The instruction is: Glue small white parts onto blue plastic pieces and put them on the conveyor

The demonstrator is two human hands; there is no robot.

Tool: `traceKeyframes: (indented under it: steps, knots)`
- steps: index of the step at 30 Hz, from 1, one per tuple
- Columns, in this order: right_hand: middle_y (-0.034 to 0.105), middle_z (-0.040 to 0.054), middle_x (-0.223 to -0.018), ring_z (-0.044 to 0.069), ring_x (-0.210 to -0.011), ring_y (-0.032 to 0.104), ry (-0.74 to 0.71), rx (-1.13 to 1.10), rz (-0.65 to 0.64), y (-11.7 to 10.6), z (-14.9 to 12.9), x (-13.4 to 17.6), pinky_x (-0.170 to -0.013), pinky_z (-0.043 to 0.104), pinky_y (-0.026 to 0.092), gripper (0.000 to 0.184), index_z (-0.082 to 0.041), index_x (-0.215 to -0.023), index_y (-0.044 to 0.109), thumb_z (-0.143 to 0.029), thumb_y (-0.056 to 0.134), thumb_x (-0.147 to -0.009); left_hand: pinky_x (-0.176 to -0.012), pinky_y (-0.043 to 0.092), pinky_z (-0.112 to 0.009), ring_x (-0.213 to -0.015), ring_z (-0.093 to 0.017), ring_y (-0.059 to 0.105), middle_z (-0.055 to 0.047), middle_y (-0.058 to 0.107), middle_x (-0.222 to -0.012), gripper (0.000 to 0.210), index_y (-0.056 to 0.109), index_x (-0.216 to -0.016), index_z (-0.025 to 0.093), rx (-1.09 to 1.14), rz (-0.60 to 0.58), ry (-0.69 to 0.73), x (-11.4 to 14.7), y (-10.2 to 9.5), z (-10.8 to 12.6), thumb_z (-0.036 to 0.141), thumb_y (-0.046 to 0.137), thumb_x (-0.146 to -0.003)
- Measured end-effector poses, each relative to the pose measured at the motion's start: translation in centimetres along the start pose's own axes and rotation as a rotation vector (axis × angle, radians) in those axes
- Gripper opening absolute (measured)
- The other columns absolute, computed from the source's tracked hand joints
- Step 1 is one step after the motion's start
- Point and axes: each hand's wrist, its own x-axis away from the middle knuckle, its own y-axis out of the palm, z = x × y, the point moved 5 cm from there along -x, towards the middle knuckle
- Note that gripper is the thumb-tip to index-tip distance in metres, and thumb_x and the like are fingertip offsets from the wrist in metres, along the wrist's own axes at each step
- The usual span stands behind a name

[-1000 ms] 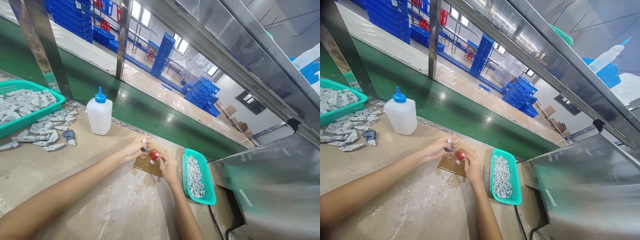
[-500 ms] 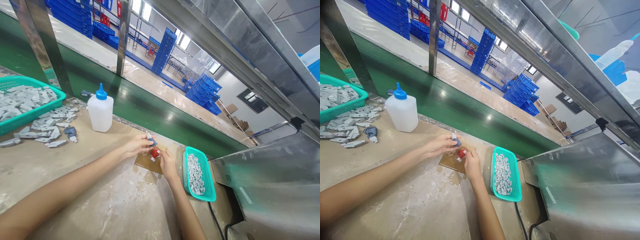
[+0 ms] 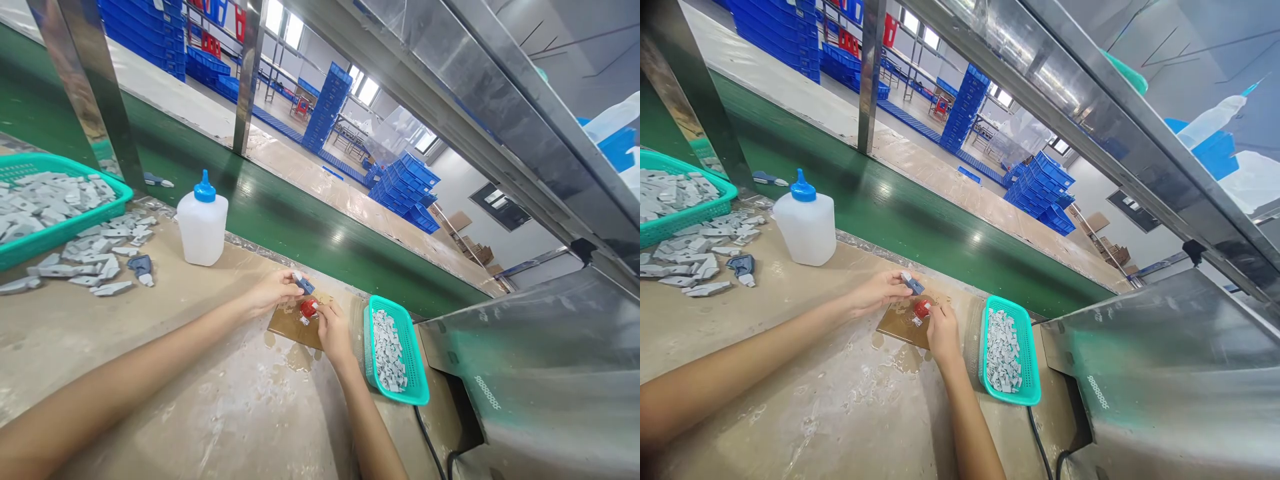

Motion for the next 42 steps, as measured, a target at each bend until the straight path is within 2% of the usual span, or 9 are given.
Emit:
traceKeyframes:
  steps: [6, 11, 18, 29, 32, 35, 38, 42]
  knots:
    - [0.065, 0.0049, -0.074, 0.017, -0.069, 0.060, 0.155, -0.251, 0.169, -3.0, -0.6, -0.7, -0.062, 0.028, 0.049, 0.015, -0.019, -0.076, 0.065, -0.017, 0.050, -0.080, -0.076, 0.046, -0.031, -0.076, -0.018, 0.061, -0.003, 0.067, -0.079, 0.025, 0.063, -0.073, 0.015, -0.147, -0.023, 0.034, 0.0, 0.3, 0.1, 0.018, 0.074, -0.051]
    - [0.066, 0.0049, -0.077, 0.017, -0.070, 0.061, 0.217, -0.462, 0.163, -3.6, -1.1, -1.3, -0.061, 0.027, 0.051, 0.013, -0.019, -0.080, 0.068, -0.019, 0.055, -0.076, -0.073, 0.046, -0.028, -0.068, -0.013, 0.058, 0.001, 0.064, -0.073, 0.027, 0.062, -0.073, 0.016, -0.165, -0.083, -0.002, 0.3, 0.9, -0.1, 0.022, 0.074, -0.051]
    - [0.065, 0.0047, -0.074, 0.017, -0.070, 0.060, 0.174, -0.419, 0.164, -3.2, -1.7, -1.3, -0.064, 0.029, 0.049, 0.012, -0.019, -0.077, 0.068, -0.018, 0.057, -0.076, -0.079, 0.045, -0.028, -0.073, -0.012, 0.058, 0.000, 0.064, -0.077, 0.029, 0.061, -0.073, 0.015, -0.183, -0.128, -0.039, 0.8, 1.4, 0.0, 0.024, 0.076, -0.051]
    - [0.061, 0.0041, -0.073, 0.015, -0.068, 0.058, 0.065, -0.388, 0.140, -3.4, -2.8, -1.0, -0.060, 0.026, 0.048, 0.015, -0.018, -0.081, 0.067, -0.014, 0.053, -0.078, -0.080, 0.047, -0.030, -0.076, -0.015, 0.061, -0.002, 0.064, -0.080, 0.036, 0.063, -0.079, 0.013, -0.129, -0.201, -0.035, 0.5, 1.5, -0.8, 0.029, 0.078, -0.051]
    - [0.058, 0.0043, -0.077, 0.015, -0.071, 0.057, 0.061, -0.406, 0.129, -3.2, -2.8, -0.9, -0.060, 0.026, 0.049, 0.016, -0.019, -0.086, 0.066, -0.014, 0.053, -0.077, -0.081, 0.047, -0.029, -0.077, -0.015, 0.061, -0.003, 0.065, -0.081, 0.036, 0.063, -0.078, 0.013, -0.078, -0.171, -0.036, 0.7, 1.8, -0.9, 0.028, 0.079, -0.050]
    - [0.057, 0.0058, -0.084, 0.016, -0.078, 0.057, 0.063, -0.430, 0.122, -2.8, -2.7, -0.8, -0.068, 0.029, 0.050, 0.019, -0.020, -0.090, 0.065, -0.013, 0.053, -0.076, -0.080, 0.047, -0.029, -0.077, -0.014, 0.061, -0.003, 0.066, -0.082, 0.036, 0.063, -0.081, 0.013, -0.028, -0.123, -0.025, 0.8, 1.9, -1.1, 0.025, 0.078, -0.051]
    - [0.056, 0.0076, -0.091, 0.018, -0.088, 0.057, 0.058, -0.438, 0.148, -2.4, -2.9, -0.6, -0.077, 0.033, 0.050, 0.021, -0.020, -0.091, 0.065, -0.014, 0.053, -0.076, -0.077, 0.048, -0.029, -0.075, -0.014, 0.061, -0.003, 0.066, -0.082, 0.035, 0.062, -0.085, 0.014, -0.018, -0.077, 0.000, 0.7, 1.9, -1.4, 0.024, 0.076, -0.056]
    - [0.056, 0.0080, -0.094, 0.018, -0.090, 0.057, 0.032, -0.427, 0.196, -2.7, -3.7, -0.3, -0.078, 0.032, 0.050, 0.026, -0.021, -0.098, 0.064, -0.013, 0.050, -0.077, -0.079, 0.048, -0.028, -0.078, -0.014, 0.061, -0.004, 0.067, -0.087, 0.031, 0.060, -0.090, 0.015, 0.053, -0.075, 0.011, 0.7, 1.9, -1.5, 0.021, 0.072, -0.062]
